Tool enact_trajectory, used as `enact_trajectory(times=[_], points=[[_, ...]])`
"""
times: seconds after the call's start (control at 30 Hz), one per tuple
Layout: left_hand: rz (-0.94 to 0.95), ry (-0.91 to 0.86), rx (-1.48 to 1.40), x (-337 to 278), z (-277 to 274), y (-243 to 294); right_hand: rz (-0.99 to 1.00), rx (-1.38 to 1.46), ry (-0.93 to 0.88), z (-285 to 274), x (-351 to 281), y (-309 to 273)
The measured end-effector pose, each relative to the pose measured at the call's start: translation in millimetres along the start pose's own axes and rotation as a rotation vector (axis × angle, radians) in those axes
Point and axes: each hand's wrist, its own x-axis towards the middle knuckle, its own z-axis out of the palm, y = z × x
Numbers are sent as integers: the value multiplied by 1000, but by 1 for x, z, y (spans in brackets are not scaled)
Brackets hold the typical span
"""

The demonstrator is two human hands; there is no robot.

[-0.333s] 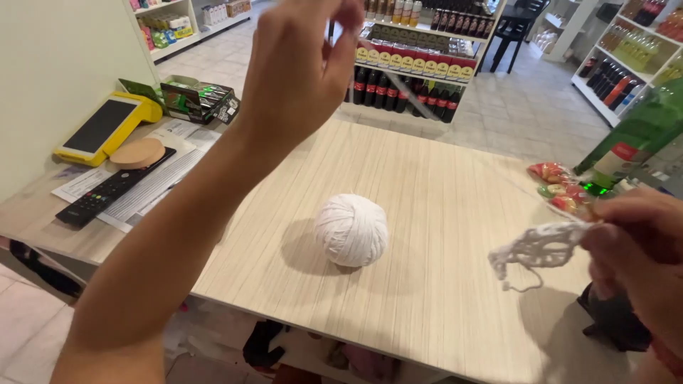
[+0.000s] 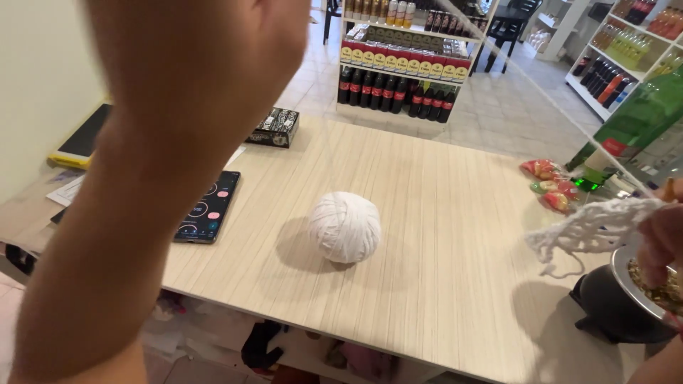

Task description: Crocheting a white lace-like pattern using a crochet hook and white yarn at a checkout counter.

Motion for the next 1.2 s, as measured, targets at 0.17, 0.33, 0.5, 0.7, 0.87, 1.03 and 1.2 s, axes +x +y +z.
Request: enact_trajectory(times=[0.17, 0.33, 0.5, 0.7, 0.87, 1.03, 1.2], points=[[31, -110, 485, -30, -59, 25, -8, 72, -148, -28, 13, 10], [-78, -190, 571, -95, -76, -17, -15, 134, -264, -41, 26, 7], [-722, -621, 167, -80, -95, -19, -13, 196, -406, 5, 27, -36], [-1253, -977, -296, -73, -60, -32, -271, -306, -26, 83, -26, -88], [-1568, -812, -824, -107, -5, -74, -97, -200, 11, 57, -25, -62], [-1577, -794, -880, -97, 20, -69, -229, -312, 45, 90, -34, -109], [-1604, -765, -857, -72, 26, -55, -275, -330, 59, 89, -29, -118]])
